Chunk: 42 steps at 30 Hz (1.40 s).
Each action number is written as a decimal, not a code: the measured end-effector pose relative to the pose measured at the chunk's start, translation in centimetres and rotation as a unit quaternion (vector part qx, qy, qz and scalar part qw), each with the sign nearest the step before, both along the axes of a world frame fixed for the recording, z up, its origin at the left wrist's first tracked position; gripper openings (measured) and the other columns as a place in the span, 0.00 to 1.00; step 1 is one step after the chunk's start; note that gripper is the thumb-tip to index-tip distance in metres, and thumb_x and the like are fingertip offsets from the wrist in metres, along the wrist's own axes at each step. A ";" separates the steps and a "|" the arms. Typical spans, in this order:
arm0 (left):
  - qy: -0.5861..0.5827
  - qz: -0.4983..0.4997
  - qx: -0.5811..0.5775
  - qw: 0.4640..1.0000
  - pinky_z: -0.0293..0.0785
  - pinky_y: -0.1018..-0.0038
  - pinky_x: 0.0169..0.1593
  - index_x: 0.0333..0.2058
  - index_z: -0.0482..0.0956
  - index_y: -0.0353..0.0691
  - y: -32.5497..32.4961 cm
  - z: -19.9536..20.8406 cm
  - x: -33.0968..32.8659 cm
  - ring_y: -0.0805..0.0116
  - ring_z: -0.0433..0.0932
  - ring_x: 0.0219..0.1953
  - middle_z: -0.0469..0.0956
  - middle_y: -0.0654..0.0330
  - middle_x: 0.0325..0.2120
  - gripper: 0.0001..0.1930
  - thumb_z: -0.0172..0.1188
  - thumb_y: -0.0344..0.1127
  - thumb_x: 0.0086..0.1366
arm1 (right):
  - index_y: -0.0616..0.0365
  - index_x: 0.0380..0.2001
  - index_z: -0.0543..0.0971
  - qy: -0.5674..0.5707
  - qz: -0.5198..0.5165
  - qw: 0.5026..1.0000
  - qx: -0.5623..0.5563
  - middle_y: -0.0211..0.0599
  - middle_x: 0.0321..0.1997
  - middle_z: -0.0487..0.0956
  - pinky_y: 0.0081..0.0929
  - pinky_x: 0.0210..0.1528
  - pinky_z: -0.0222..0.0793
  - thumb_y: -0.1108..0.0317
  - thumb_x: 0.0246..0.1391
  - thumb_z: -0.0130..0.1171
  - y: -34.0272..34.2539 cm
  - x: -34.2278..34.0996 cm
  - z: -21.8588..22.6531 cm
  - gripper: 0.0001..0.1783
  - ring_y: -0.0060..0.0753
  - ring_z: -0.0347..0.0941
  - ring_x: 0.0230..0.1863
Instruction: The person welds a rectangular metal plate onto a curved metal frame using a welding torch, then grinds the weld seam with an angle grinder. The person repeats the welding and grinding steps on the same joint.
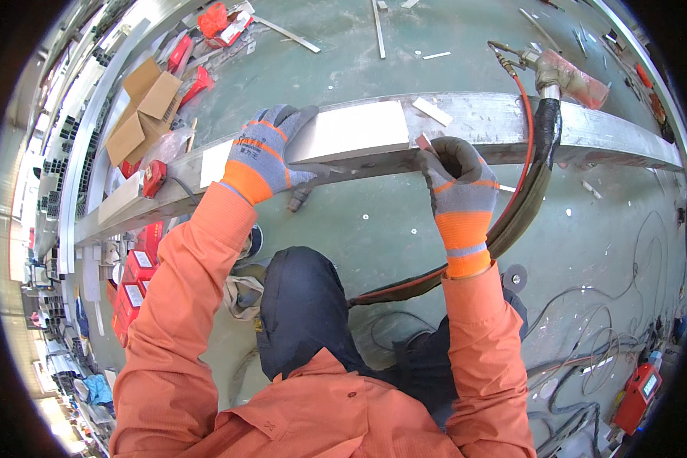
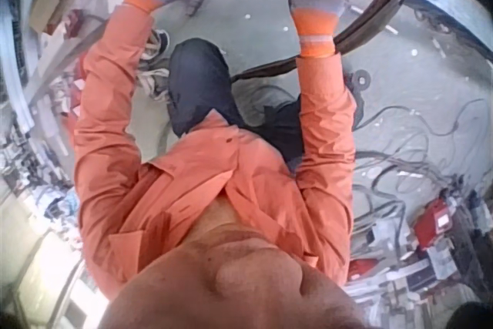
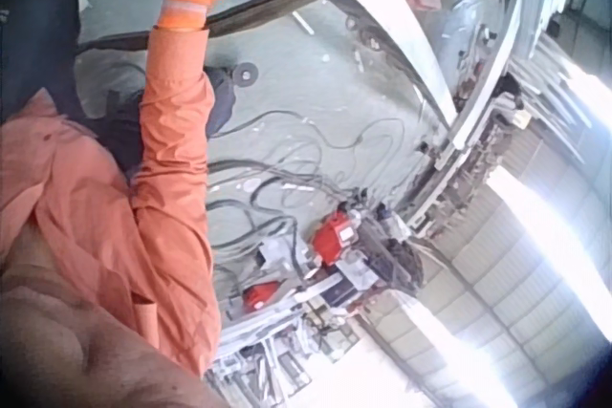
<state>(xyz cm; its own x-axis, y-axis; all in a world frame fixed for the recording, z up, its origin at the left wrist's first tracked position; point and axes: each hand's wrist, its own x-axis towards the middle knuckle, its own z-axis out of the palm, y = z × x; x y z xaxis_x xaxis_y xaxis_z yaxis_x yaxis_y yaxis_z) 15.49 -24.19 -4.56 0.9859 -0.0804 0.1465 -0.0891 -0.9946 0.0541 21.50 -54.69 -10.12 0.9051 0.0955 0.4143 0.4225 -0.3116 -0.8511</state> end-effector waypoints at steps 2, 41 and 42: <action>0.028 0.003 0.009 1.000 0.72 0.50 0.67 0.72 0.73 0.48 -0.1 0.0 0.3 0.42 0.74 0.64 0.75 0.47 0.64 0.55 0.79 0.68 0.48 | 0.62 0.43 0.87 0.162 0.036 0.962 0.217 0.37 0.32 0.87 0.25 0.35 0.77 0.72 0.62 0.73 0.2 -0.1 -1.2 0.08 0.27 0.83 0.32; 0.028 0.006 0.023 0.999 0.71 0.49 0.68 0.72 0.73 0.49 0.4 -0.2 0.3 0.42 0.74 0.64 0.75 0.47 0.64 0.57 0.78 0.72 0.47 | 0.58 0.42 0.89 -0.067 -0.019 0.997 -0.030 0.41 0.35 0.86 0.35 0.41 0.79 0.73 0.55 0.73 2.1 -1.4 -0.6 0.10 0.41 0.83 0.35; 0.033 0.006 0.019 0.999 0.71 0.49 0.68 0.72 0.73 0.48 0.4 0.0 0.4 0.42 0.74 0.64 0.75 0.47 0.64 0.57 0.78 0.72 0.47 | 0.60 0.42 0.89 -0.073 -0.011 0.996 -0.044 0.40 0.35 0.86 0.32 0.40 0.80 0.73 0.55 0.74 1.9 -1.2 -0.4 0.10 0.38 0.83 0.34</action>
<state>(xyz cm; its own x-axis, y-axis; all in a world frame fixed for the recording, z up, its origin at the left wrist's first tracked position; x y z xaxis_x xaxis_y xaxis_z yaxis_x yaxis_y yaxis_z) 15.86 -23.79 -4.54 0.9944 -0.0726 0.0774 -0.0744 -0.9970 0.0214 20.32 -52.83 -10.56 0.8379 0.1171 0.5331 0.5321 -0.3930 -0.7499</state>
